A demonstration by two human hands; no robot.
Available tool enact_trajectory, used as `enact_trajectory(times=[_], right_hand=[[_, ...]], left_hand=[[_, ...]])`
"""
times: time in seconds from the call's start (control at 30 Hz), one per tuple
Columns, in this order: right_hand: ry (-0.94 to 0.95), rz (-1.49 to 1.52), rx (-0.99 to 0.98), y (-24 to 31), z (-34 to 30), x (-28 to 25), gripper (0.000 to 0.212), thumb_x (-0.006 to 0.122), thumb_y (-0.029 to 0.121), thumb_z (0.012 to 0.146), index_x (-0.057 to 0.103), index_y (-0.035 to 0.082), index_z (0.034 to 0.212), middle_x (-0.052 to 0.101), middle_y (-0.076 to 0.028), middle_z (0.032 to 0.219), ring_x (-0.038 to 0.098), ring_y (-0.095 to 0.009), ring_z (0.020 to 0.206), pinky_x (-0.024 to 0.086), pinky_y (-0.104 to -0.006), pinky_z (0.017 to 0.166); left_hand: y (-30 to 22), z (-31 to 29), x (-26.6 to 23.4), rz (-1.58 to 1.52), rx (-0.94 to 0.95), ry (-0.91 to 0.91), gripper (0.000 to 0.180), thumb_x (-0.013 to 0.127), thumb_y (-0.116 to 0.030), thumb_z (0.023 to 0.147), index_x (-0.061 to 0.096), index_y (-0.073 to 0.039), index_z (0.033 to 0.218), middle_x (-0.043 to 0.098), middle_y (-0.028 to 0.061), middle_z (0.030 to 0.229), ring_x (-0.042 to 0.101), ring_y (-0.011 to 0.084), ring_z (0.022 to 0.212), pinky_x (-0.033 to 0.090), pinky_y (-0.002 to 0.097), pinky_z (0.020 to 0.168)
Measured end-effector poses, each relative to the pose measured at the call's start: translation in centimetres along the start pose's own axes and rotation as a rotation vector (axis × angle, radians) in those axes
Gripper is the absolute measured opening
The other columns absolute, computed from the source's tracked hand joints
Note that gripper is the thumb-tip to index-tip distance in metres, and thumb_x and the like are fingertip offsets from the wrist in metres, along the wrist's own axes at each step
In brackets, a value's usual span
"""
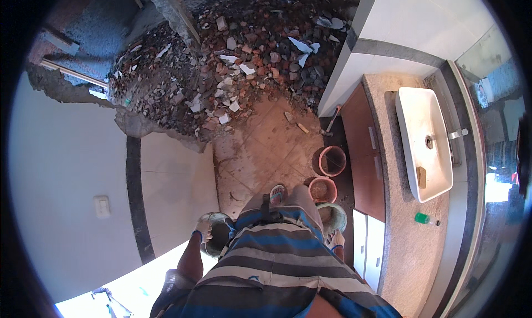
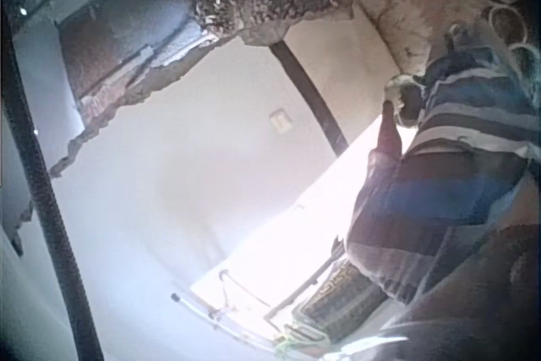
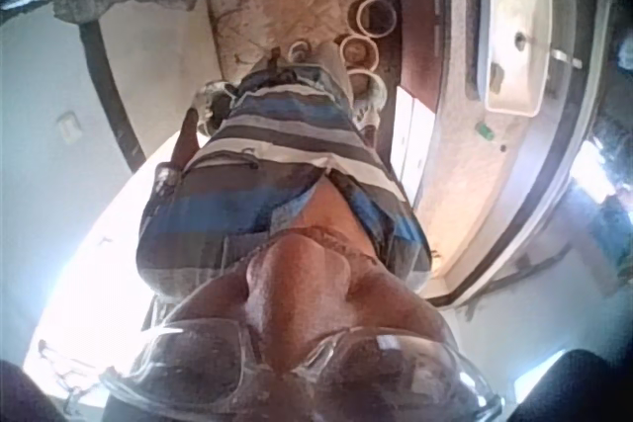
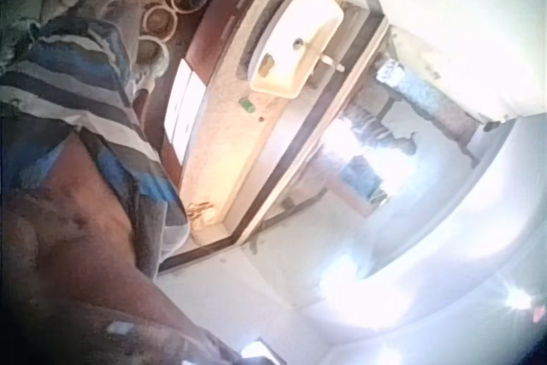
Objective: The person sits on the floor and uses gloved hands to pick up broken tiles and bricks from a pile of rubble, placing them into two buckets. The person repeatedly reaches for debris and transfers it into the buckets.
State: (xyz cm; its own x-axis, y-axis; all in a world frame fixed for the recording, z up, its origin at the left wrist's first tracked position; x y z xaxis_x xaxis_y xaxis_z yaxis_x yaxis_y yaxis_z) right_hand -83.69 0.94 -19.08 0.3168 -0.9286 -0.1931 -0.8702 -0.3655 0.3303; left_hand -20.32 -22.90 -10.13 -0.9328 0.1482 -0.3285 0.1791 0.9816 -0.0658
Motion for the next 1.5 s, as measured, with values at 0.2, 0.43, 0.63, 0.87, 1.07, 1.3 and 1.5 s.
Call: enact_trajectory(times=[0.2,0.43,0.63,0.87,1.07,1.3,1.5], right_hand=[[0.041,-0.286,-0.197,6.8,4.6,-3.9,0.038,0.067,0.038,0.101,0.063,0.007,0.121,0.06,-0.007,0.099,0.059,-0.024,0.087,0.052,-0.0401,0.081],[0.111,-0.436,-0.046,10.2,11.5,-8.6,0.032,0.064,0.038,0.1,0.058,0.013,0.12,0.061,-0.009,0.101,0.061,-0.028,0.091,0.051,-0.0446,0.073],[0.176,-0.415,0.006,13.7,12.6,-6.5,0.037,0.061,0.041,0.101,0.061,0.018,0.13,0.061,-0.008,0.113,0.06,-0.027,0.103,0.049,-0.0448,0.086],[0.204,-0.699,-0.043,19.3,7.6,2.3,0.045,0.063,0.044,0.103,0.061,0.013,0.135,0.067,-0.012,0.119,0.065,-0.027,0.103,0.051,-0.0423,0.086],[0.27,-0.999,-0.301,22.4,4.0,12.1,0.049,0.061,0.041,0.106,0.059,0.008,0.142,0.069,-0.011,0.112,0.066,-0.023,0.095,0.051,-0.0374,0.079],[0.422,-1.123,-0.582,27.8,0.3,23.2,0.043,0.061,0.029,0.106,0.065,-0.002,0.135,0.072,-0.007,0.102,0.068,-0.018,0.088,0.053,-0.0323,0.078],[0.432,-1.185,-0.77,32.0,-1.7,29.8,0.044,0.062,0.03,0.105,0.068,-0.007,0.128,0.075,-0.011,0.111,0.069,-0.019,0.096,0.054,-0.0341,0.084]], left_hand=[[0.0,0.6,1.3,-0.295,0.175,-0.059,0.033,0.059,-0.047,0.103,0.061,-0.016,0.092,0.047,-0.0017,0.07,0.042,0.015,0.051,0.04,0.0349,0.05],[-3.9,-3.5,3.6,-0.422,0.319,-0.137,0.039,0.06,-0.038,0.102,0.066,-0.003,0.118,0.058,0.0062,0.082,0.055,0.0158,0.062,0.048,0.0333,0.057],[-2.7,-7.6,5.6,-0.385,0.375,-0.17,0.037,0.061,-0.029,0.1,0.066,0.0,0.123,0.061,0.0087,0.086,0.057,0.0151,0.066,0.047,0.0289,0.06],[2.9,-4.0,8.2,-0.443,0.225,-0.119,0.04,0.061,-0.035,0.102,0.067,-0.004,0.126,0.058,0.0054,0.081,0.06,0.0166,0.066,0.047,0.0314,0.06],[6.1,-1.8,11.2,-0.562,-0.025,-0.027,0.041,0.062,-0.049,0.095,0.063,-0.013,0.114,0.057,0.0061,0.084,0.063,0.0219,0.07,0.044,0.0344,0.059],[5.0,-0.2,11.4,-0.752,-0.144,0.03,0.066,0.055,-0.057,0.101,0.057,-0.01,0.147,0.06,0.0248,0.142,0.059,0.0418,0.134,0.042,0.0596,0.112],[1.3,1.9,9.7,-0.746,-0.077,0.018,0.068,0.051,-0.061,0.104,0.051,-0.013,0.153,0.057,0.0184,0.146,0.06,0.0326,0.132,0.044,0.0572,0.11]])
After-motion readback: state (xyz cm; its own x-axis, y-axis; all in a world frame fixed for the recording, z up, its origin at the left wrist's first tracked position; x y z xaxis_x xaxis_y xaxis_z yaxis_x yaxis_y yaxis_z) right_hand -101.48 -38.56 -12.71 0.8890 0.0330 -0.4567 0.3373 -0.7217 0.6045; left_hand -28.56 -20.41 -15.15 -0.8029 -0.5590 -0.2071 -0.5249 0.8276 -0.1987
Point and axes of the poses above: each hand's wrist, its own z-axis towards the middle knuckle, its own x-axis out of the palm, y = z × x, the point moved 6 cm from there along z, towards the middle knuckle
